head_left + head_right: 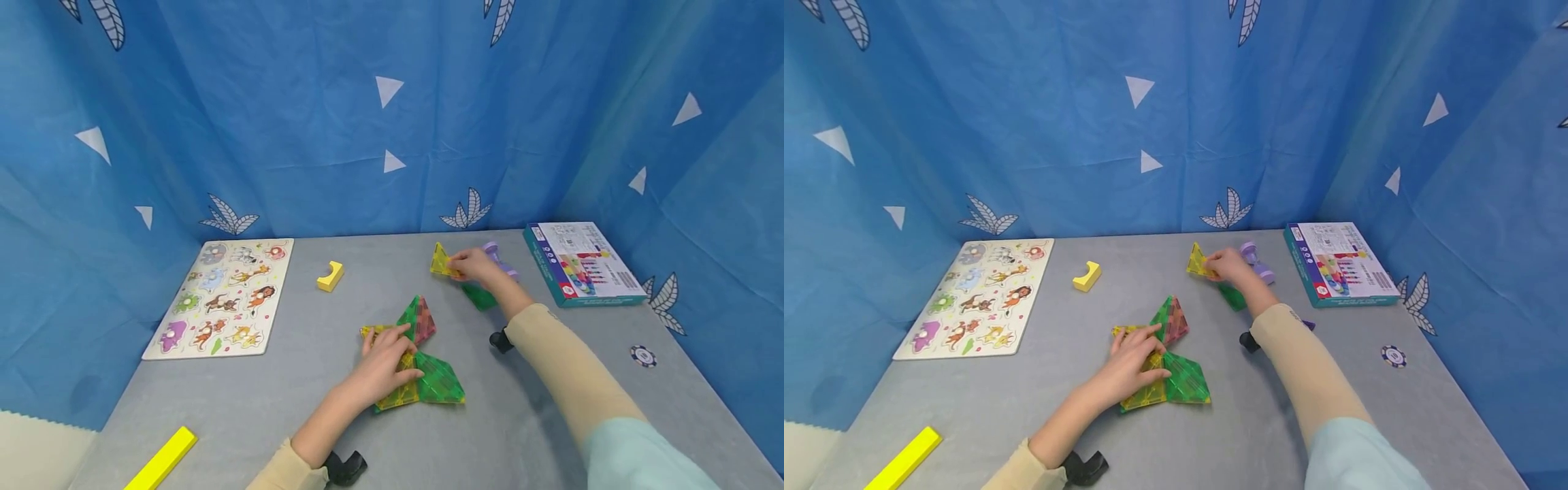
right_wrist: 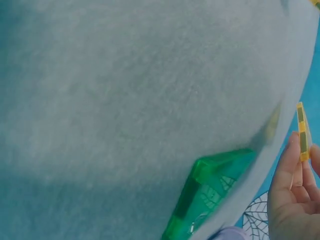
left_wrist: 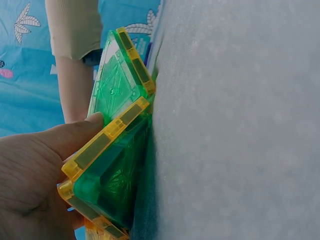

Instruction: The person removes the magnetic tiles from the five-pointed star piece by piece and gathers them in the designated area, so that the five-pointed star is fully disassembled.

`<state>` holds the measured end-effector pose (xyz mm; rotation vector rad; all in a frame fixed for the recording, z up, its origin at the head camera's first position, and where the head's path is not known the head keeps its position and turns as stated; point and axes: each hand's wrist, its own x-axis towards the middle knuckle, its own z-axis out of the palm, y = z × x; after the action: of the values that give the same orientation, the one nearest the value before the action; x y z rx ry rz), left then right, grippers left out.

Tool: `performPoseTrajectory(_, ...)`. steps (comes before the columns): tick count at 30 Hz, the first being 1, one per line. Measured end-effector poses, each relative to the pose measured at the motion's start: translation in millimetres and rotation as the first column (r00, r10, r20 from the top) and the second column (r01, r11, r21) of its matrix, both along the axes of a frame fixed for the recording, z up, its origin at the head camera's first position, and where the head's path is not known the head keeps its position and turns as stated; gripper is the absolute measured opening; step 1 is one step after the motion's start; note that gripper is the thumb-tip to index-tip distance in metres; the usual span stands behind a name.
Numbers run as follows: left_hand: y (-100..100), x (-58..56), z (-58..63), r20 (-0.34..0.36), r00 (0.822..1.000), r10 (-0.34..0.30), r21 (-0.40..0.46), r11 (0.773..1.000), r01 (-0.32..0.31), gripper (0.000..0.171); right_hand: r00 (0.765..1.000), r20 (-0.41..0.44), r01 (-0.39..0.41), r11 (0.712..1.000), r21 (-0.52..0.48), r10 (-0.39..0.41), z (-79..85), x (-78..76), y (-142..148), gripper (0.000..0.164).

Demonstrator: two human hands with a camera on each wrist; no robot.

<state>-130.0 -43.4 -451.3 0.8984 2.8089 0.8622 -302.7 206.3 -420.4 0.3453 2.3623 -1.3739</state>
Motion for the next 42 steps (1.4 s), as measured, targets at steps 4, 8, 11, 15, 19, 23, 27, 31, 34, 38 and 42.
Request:
performPoseTrajectory(4, 0, -0.3, 0.4, -0.001, 1.0, 0.005, -0.003, 1.0, -0.005, 0.027, 1.0, -0.005, -0.011, 1.0, 0.006, 0.011, -1.6, 0.0, -2, 0.034)
performPoseTrajectory(8, 0, 0.2, 1.1, 0.004, 1.0, 0.002, -0.008, 1.0, -0.002, 0.028, 0.978, -0.134, -0.123, 0.963, 0.239, 0.158, 0.8, 10.3, -4, 0.041)
performPoseTrajectory(11, 0, 0.2, 1.8, 0.006, 1.0, 0.0, -0.013, 1.0, 0.0, 0.028, 0.917, -0.26, -0.178, 0.894, 0.411, 0.303, 5.1, 25.1, -6, 0.045)
performPoseTrajectory(15, 0, -0.6, 3.3, 0.005, 1.0, 0.005, -0.018, 1.0, -0.005, 0.028, 0.819, -0.361, -0.282, 0.861, 0.423, 0.445, 12.1, 52.7, -11, 0.048)
performPoseTrajectory(19, 0, -0.8, 5.0, 0.013, 1.0, 0.004, -0.023, 1.0, -0.004, 0.028, 0.744, -0.372, -0.4, 0.816, 0.418, 0.555, 15.8, 82.4, -14, 0.057)
performPoseTrajectory(23, 0, -0.3, 5.5, 0.018, 1.0, 0.001, -0.03, 1.0, -0.001, 0.029, 0.69, -0.351, -0.447, 0.754, 0.481, 0.633, 10.6, 102.9, -20, 0.075)
performPoseTrajectory(27, -1, -0.1, 4.7, 0.012, 1.0, -0.001, -0.023, 1.0, 0.001, 0.028, 0.654, -0.339, -0.446, 0.706, 0.55, 0.677, -0.4, 113.3, -29, 0.092)
performPoseTrajectory(31, -2, 0.0, 4.5, 0.006, 1.0, -0.002, -0.016, 1.0, 0.002, 0.028, 0.607, -0.369, -0.445, 0.686, 0.576, 0.704, -9.7, 116.6, -39, 0.095)
performPoseTrajectory(34, -2, 0.1, 4.3, 0.007, 1.0, -0.006, -0.018, 1.0, 0.006, 0.028, 0.576, -0.404, -0.433, 0.684, 0.587, 0.711, -13.4, 117.2, -44, 0.093)
performPoseTrajectory(38, -2, -0.1, 3.7, 0.005, 1.0, -0.01, -0.016, 1.0, 0.01, 0.029, 0.579, -0.418, -0.408, 0.692, 0.595, 0.7, -15.9, 115.4, -49, 0.088)
performPoseTrajectory(42, -2, -0.2, 3.9, 0.002, 1.0, -0.005, -0.015, 1.0, 0.005, 0.029, 0.598, -0.418, -0.393, 0.705, 0.59, 0.684, -18.8, 111.8, -50, 0.086)
